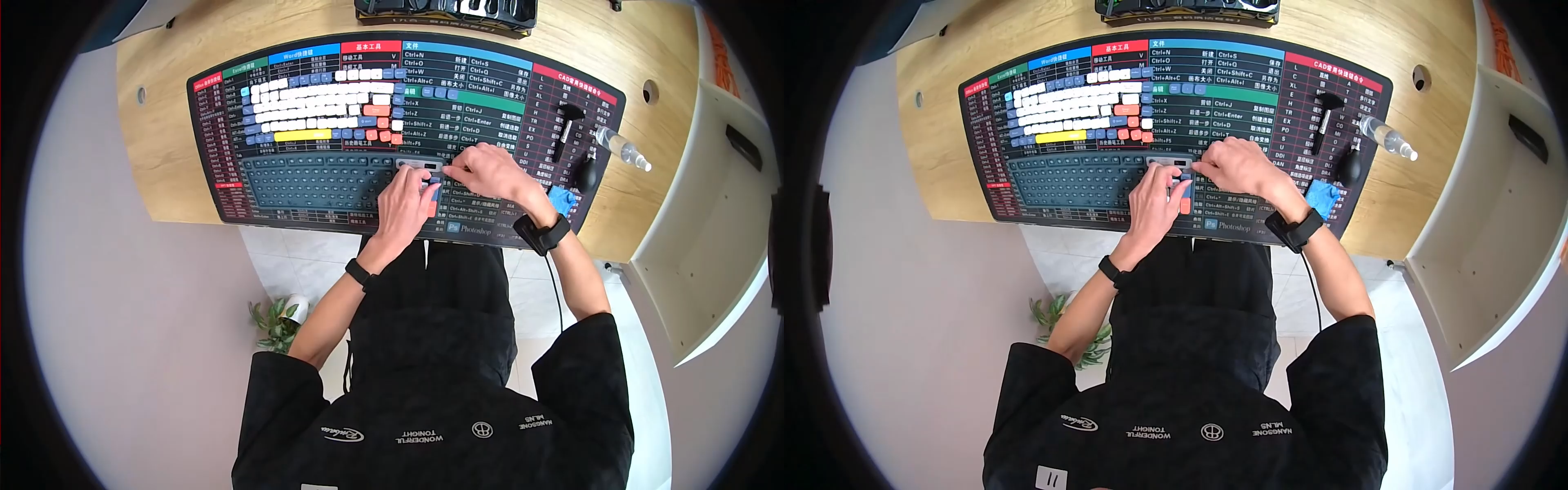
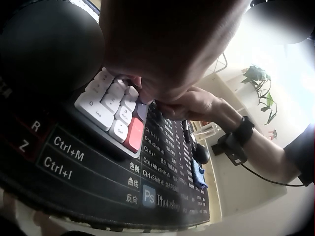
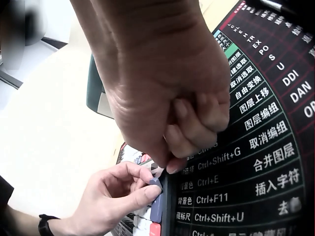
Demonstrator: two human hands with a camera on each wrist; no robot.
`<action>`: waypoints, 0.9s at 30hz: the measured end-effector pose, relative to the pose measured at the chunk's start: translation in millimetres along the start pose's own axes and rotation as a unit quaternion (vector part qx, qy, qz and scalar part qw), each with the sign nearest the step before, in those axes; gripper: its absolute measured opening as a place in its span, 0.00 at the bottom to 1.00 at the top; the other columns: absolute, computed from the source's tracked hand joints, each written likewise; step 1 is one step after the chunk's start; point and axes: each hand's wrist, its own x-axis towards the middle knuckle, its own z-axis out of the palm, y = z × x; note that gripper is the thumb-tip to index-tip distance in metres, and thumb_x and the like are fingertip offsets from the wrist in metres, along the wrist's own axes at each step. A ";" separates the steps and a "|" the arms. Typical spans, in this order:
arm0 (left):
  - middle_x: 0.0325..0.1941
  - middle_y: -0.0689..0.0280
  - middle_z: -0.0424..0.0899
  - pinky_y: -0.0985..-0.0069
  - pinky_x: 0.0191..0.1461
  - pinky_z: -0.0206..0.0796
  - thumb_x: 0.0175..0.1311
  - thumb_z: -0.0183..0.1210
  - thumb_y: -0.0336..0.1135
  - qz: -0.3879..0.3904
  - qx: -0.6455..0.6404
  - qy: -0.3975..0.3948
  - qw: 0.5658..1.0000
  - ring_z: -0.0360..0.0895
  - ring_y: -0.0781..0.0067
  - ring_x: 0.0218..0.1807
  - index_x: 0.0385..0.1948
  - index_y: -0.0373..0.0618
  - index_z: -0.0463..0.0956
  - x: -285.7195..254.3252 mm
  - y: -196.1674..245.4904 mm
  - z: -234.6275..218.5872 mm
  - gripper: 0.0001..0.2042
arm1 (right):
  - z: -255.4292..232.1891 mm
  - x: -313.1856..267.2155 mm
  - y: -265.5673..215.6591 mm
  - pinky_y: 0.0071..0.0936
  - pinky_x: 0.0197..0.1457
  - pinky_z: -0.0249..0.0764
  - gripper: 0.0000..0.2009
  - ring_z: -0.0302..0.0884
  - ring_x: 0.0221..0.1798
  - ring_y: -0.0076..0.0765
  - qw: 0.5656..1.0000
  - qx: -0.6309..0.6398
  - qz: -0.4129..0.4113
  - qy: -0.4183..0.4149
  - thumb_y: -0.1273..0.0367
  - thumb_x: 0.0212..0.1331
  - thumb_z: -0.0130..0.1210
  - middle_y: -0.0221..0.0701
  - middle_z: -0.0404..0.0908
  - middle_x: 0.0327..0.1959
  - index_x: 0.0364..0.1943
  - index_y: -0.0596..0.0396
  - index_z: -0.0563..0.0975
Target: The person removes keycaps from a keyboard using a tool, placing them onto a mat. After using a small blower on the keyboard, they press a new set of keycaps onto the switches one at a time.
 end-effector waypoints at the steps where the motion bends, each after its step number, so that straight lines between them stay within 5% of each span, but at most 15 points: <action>1: 0.34 0.62 0.75 0.63 0.34 0.71 0.64 0.68 0.31 0.005 -0.008 -0.004 1.000 0.78 0.61 0.32 0.40 0.43 0.76 0.3 -1.0 -0.4 0.10 | -0.1 0.7 0.4 0.44 0.40 0.80 0.17 0.84 0.33 0.55 0.999 0.020 0.019 -0.022 0.56 0.70 0.59 0.43 0.85 0.25 0.31 0.54 0.88; 5: 0.34 0.62 0.75 0.65 0.34 0.71 0.65 0.68 0.30 0.007 -0.020 -0.031 0.999 0.77 0.62 0.31 0.40 0.42 0.76 5.1 0.5 -9.5 0.09 | 2.1 -5.5 0.6 0.44 0.38 0.77 0.18 0.84 0.32 0.54 0.999 0.025 0.006 0.021 0.55 0.70 0.60 0.43 0.84 0.24 0.31 0.55 0.87; 11: 0.39 0.66 0.81 0.79 0.35 0.72 0.71 0.62 0.25 -0.064 -0.201 -0.026 0.977 0.80 0.79 0.36 0.41 0.37 0.73 28.2 13.2 -16.8 0.06 | -16.5 -18.0 -10.4 0.42 0.32 0.72 0.18 0.79 0.24 0.49 0.988 0.121 0.077 0.048 0.54 0.70 0.60 0.41 0.80 0.21 0.37 0.57 0.85; 13: 0.40 0.65 0.81 0.80 0.36 0.72 0.73 0.61 0.26 -0.112 -0.257 -0.075 0.957 0.80 0.80 0.36 0.43 0.37 0.72 40.8 13.0 -14.6 0.06 | -7.6 -15.7 -8.6 0.33 0.27 0.62 0.15 0.61 0.21 0.29 0.961 0.253 0.043 0.107 0.59 0.71 0.61 0.34 0.69 0.17 0.39 0.59 0.81; 17: 0.39 0.65 0.83 0.82 0.37 0.72 0.77 0.56 0.27 -0.159 -0.354 -0.114 0.915 0.80 0.81 0.36 0.48 0.38 0.72 65.1 21.3 -7.1 0.06 | -4.1 -13.4 -2.2 0.27 0.27 0.58 0.12 0.58 0.24 0.19 0.949 0.280 0.050 0.134 0.63 0.74 0.58 0.27 0.69 0.18 0.40 0.60 0.81; 20: 0.39 0.65 0.83 0.82 0.36 0.72 0.78 0.54 0.27 -0.142 -0.397 -0.119 0.899 0.79 0.82 0.35 0.53 0.38 0.73 77.6 26.5 -5.4 0.08 | 2.4 -4.9 9.9 0.32 0.25 0.58 0.14 0.58 0.21 0.24 0.919 0.322 0.058 0.221 0.62 0.73 0.58 0.30 0.65 0.16 0.36 0.61 0.81; 22: 0.40 0.66 0.83 0.82 0.37 0.72 0.78 0.54 0.28 -0.148 -0.353 -0.055 0.922 0.79 0.82 0.35 0.56 0.40 0.73 75.9 29.6 -9.7 0.10 | -2.2 5.0 21.4 0.30 0.27 0.59 0.16 0.56 0.23 0.23 0.907 0.313 0.130 0.249 0.61 0.73 0.58 0.29 0.65 0.16 0.34 0.62 0.80; 25: 0.38 0.64 0.82 0.78 0.37 0.71 0.76 0.56 0.28 -0.119 -0.230 -0.004 0.966 0.79 0.77 0.33 0.51 0.39 0.76 59.4 21.0 -18.6 0.07 | -9.4 22.8 22.5 0.35 0.28 0.65 0.16 0.67 0.20 0.33 0.905 0.271 0.153 0.290 0.60 0.73 0.58 0.36 0.73 0.17 0.35 0.60 0.82; 27: 0.37 0.59 0.79 0.70 0.37 0.72 0.73 0.58 0.26 -0.085 -0.112 0.012 0.990 0.81 0.66 0.34 0.46 0.39 0.76 44.6 14.8 -28.6 0.05 | -14.6 31.6 16.4 0.43 0.32 0.71 0.16 0.80 0.26 0.53 0.913 0.181 0.204 0.305 0.58 0.72 0.58 0.43 0.80 0.21 0.36 0.57 0.83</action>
